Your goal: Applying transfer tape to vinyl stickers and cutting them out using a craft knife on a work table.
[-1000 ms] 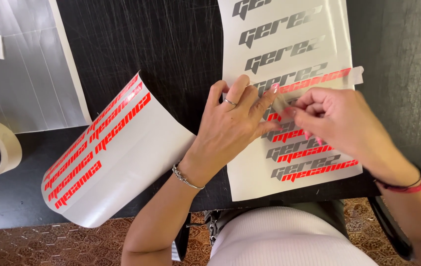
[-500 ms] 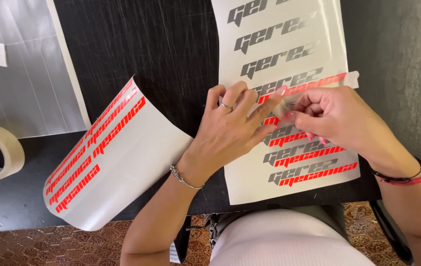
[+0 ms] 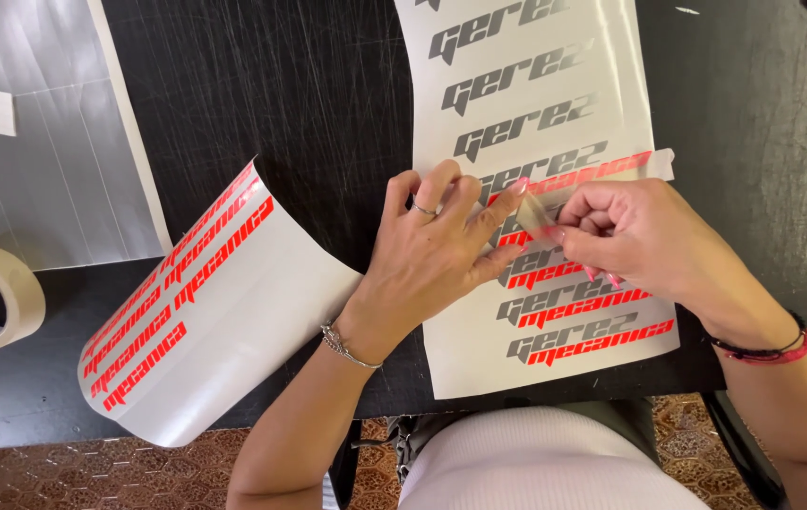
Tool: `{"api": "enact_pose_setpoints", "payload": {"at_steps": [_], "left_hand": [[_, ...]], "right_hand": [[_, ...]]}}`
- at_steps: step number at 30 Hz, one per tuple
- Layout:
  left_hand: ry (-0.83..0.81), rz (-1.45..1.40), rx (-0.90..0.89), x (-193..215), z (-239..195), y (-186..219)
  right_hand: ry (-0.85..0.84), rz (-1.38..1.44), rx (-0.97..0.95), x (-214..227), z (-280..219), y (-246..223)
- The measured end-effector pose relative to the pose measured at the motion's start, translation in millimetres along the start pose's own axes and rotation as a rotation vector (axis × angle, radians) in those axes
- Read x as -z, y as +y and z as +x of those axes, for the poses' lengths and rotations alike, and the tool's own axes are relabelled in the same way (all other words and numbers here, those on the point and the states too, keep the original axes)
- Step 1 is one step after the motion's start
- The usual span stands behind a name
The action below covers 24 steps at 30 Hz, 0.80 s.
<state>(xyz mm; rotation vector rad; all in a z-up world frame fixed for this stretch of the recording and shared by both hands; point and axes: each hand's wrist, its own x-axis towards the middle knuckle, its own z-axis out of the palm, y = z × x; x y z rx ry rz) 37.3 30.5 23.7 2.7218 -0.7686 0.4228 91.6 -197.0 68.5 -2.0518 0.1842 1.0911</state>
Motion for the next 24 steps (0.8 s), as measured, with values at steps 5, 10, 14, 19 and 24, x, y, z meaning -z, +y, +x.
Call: {"api": "enact_pose_setpoints", "payload": {"at_steps": [5,10,14,19,24], "left_hand": [[0.0,0.01,-0.011,1.8,1.2,-0.7],[-0.023,-0.024,-0.023,10.6,-0.3,-2.2],[-0.033,-0.026,-0.028,12.2,0.6,0.9],[-0.096,-0.136,-0.071,11.5,-1.1,-1.2],[-0.08,-0.063,-0.102,7.1,-1.5,-1.4]], "right_hand": [[0.025,-0.019,-0.054,6.8,-4.0,-1.5],[0.047,-0.175,-0.016,18.2,-0.8,6.6],[0.02,-0.179,-0.062,20.7,3.0,5.7],[-0.029,-0.237,-0.146,27.4,5.5,3.2],[-0.044,-0.258,-0.19,26.7,6.7,-2.4]]}}
